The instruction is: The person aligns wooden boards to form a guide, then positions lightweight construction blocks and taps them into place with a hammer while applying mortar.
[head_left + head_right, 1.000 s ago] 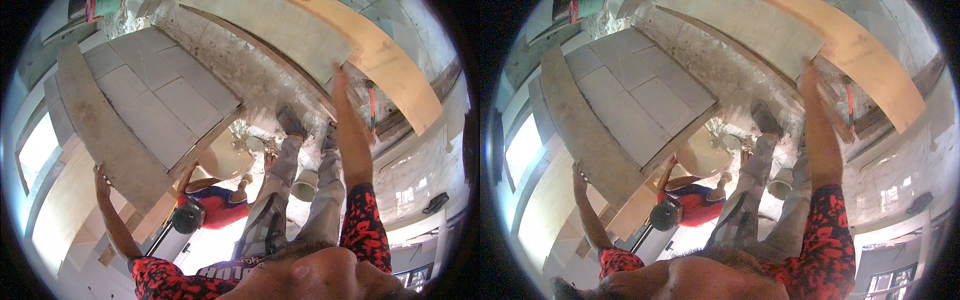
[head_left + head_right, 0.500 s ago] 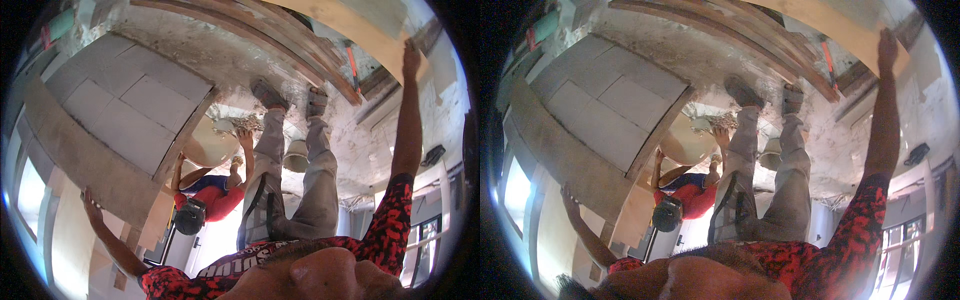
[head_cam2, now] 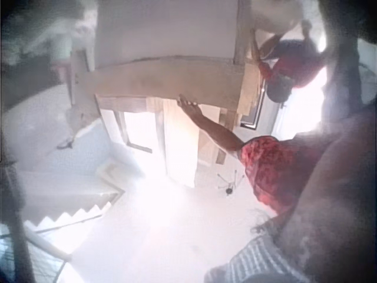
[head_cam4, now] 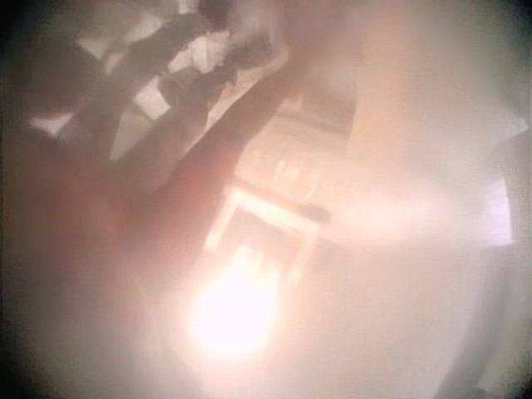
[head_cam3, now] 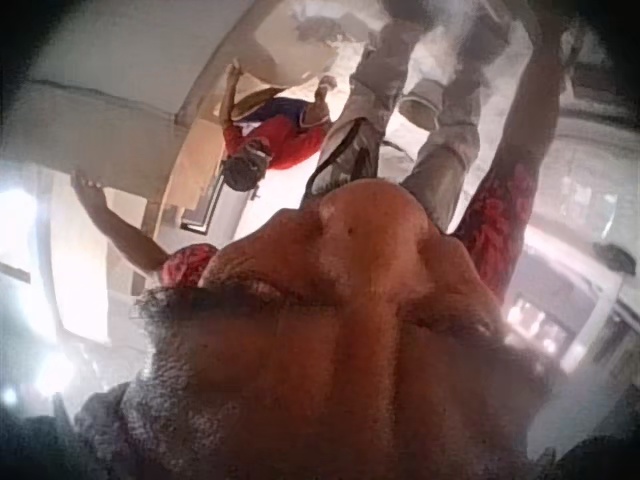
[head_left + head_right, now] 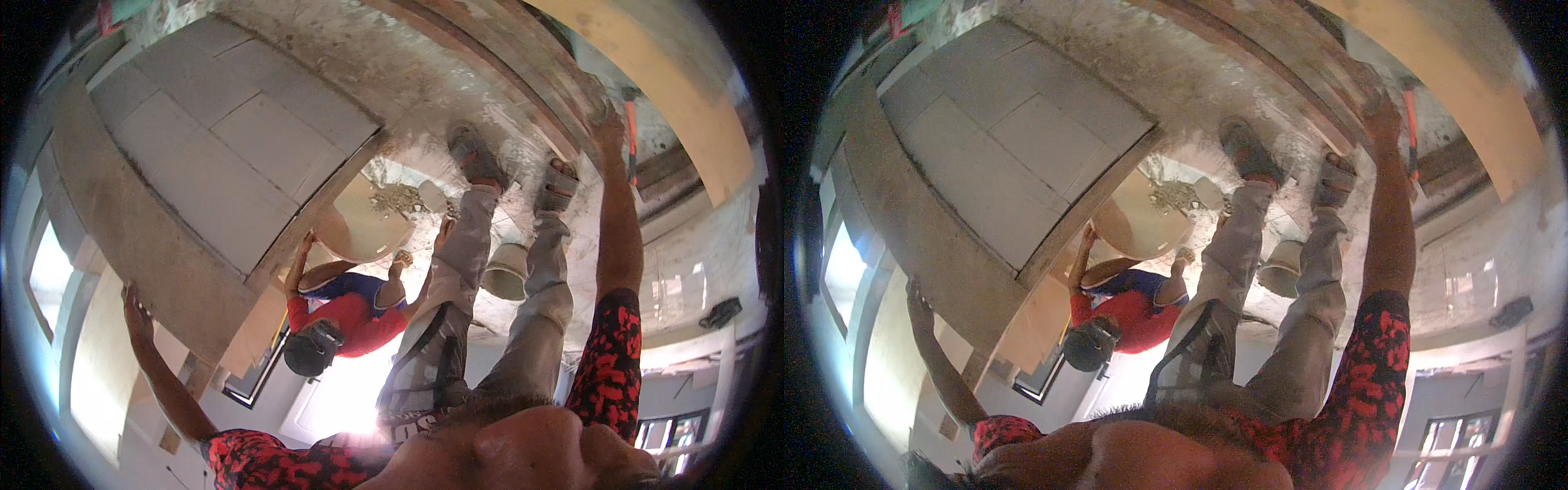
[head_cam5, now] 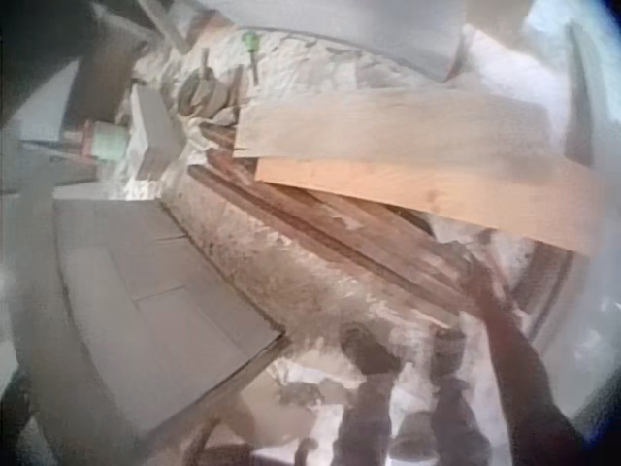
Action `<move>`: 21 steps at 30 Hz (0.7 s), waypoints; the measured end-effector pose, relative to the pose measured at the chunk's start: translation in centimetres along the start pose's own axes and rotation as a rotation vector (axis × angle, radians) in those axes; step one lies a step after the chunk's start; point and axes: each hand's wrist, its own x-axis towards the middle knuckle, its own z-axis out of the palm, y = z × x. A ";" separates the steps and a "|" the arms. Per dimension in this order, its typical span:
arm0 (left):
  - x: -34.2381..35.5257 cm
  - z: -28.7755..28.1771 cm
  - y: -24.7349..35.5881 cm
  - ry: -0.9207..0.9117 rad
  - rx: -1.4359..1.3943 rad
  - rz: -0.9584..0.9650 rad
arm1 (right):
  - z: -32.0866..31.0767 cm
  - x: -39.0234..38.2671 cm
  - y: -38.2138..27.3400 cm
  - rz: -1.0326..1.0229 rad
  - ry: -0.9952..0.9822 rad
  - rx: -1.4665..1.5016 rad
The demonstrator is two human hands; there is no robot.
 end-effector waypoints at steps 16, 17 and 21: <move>-3.7 3.5 3.8 -0.046 0.048 0.028 | -8.4 -14.7 -6.6 0.295 -0.978 1.090; -3.9 3.8 3.3 -0.040 0.039 0.018 | -10.3 -16.8 -9.3 0.322 -0.881 1.403; -3.4 3.2 2.5 -0.042 -0.011 0.014 | -14.7 -24.6 -13.0 0.516 -1.021 1.574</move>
